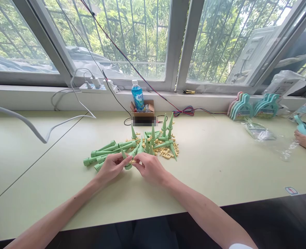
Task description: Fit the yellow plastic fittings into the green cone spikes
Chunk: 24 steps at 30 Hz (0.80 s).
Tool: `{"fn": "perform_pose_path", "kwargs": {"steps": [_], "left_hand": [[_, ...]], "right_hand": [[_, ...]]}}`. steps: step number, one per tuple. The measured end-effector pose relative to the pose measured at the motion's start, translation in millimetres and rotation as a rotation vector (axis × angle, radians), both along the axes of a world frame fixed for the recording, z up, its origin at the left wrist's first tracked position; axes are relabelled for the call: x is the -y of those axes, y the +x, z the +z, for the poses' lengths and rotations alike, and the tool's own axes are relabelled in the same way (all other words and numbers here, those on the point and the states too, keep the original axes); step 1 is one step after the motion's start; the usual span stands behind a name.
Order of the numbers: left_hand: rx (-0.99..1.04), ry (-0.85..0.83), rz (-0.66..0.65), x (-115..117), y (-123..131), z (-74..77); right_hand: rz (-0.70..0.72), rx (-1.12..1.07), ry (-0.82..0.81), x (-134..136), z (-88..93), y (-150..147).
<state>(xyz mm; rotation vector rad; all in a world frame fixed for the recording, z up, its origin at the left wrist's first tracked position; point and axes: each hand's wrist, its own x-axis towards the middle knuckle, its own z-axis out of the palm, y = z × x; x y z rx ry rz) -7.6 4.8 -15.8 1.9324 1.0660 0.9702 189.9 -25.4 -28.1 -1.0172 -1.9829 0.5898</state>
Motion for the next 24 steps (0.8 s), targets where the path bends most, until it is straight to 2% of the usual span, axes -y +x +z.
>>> {"fn": "perform_pose_path", "kwargs": {"steps": [11, 17, 24], "left_hand": [[-0.054, 0.026, 0.011, -0.7, 0.2, -1.4], [-0.029, 0.033, 0.022, -0.5, 0.1, -0.6], [-0.039, 0.087, -0.021, -1.1, -0.4, -1.9]], "right_hand": [[-0.045, 0.098, -0.021, -0.9, 0.8, 0.5], [-0.031, 0.065, -0.058, 0.4, 0.4, 1.0], [-0.016, 0.126, -0.053, -0.9, -1.0, 0.2]]}}
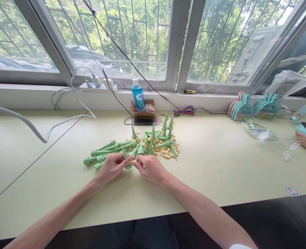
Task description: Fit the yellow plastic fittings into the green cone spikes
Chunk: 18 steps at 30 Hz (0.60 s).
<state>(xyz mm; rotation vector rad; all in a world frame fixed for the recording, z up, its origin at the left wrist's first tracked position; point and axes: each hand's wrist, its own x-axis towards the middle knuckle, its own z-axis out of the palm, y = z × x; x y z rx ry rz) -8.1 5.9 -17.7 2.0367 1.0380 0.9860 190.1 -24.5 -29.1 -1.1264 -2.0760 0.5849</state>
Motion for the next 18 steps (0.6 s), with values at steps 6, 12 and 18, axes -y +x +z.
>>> {"fn": "perform_pose_path", "kwargs": {"steps": [6, 12, 18], "left_hand": [[0.0, -0.005, 0.008, -1.1, 0.9, -0.8], [-0.003, -0.008, 0.005, -0.3, 0.7, 0.0], [-0.019, 0.016, -0.004, -0.7, 0.6, -1.4]], "right_hand": [[-0.015, -0.005, -0.043, 1.2, 1.4, 0.9], [0.012, -0.009, -0.028, 1.5, -0.3, 0.7], [-0.008, 0.018, -0.003, 0.7, -0.3, 0.0]]}}
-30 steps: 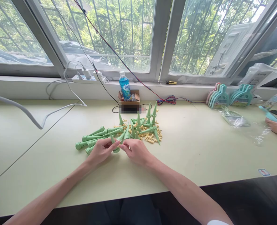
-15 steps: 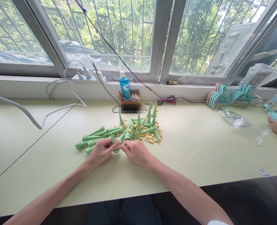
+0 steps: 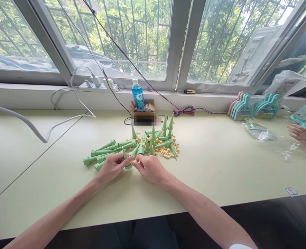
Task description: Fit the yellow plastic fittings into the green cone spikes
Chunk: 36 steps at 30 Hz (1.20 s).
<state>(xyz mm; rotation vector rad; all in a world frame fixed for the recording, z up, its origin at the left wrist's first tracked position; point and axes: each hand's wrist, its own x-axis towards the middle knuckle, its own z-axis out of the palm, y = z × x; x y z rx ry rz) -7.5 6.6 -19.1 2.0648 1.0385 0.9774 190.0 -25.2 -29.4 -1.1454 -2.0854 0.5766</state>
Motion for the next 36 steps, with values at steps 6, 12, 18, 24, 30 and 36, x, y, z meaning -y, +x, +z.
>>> {"fn": "perform_pose_path", "kwargs": {"steps": [6, 12, 18, 24, 30, 36], "left_hand": [[-0.006, -0.019, -0.01, 1.0, 0.2, 1.3], [0.017, -0.043, 0.039, 1.3, 1.8, 2.1], [-0.008, -0.023, 0.014, -0.2, 0.6, -1.0], [-0.019, -0.031, 0.009, -0.5, -0.1, -3.0], [-0.01, -0.029, 0.021, -0.5, 0.8, -3.0], [-0.024, -0.04, 0.01, -1.2, 0.8, -4.9]], "right_hand": [[-0.016, 0.032, 0.009, -0.4, -0.8, 0.4], [-0.007, -0.012, -0.037, 1.9, 1.7, 0.4], [0.001, 0.026, -0.009, 0.8, 1.3, -0.7], [-0.021, 0.055, -0.01, 0.1, 1.9, -0.9], [0.0, -0.002, -0.044, 1.6, 1.6, -0.4], [0.005, 0.012, -0.027, 1.3, 2.3, -1.8]]}}
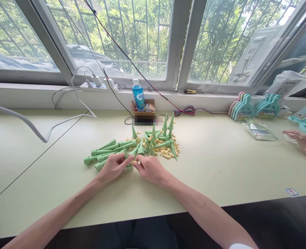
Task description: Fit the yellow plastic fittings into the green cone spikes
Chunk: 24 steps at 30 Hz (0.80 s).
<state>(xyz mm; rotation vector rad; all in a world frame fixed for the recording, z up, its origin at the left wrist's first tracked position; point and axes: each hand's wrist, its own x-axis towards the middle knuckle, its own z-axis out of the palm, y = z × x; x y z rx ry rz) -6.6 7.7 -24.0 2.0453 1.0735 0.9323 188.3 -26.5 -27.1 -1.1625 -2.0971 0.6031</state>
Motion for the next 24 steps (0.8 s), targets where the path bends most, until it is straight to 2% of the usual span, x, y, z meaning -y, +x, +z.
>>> {"fn": "perform_pose_path", "kwargs": {"steps": [7, 15, 24], "left_hand": [[-0.003, 0.009, -0.003, 0.4, -0.4, -0.2], [0.019, 0.019, 0.005, 2.4, -0.8, 2.4], [0.007, 0.009, -0.013, 0.8, -0.3, 1.0]], "right_hand": [[-0.012, 0.06, 0.002, -1.2, -0.5, 0.7], [-0.001, -0.052, -0.009, 0.0, -3.2, 1.5], [-0.006, 0.012, 0.017, -1.6, -2.4, 0.3]]}}
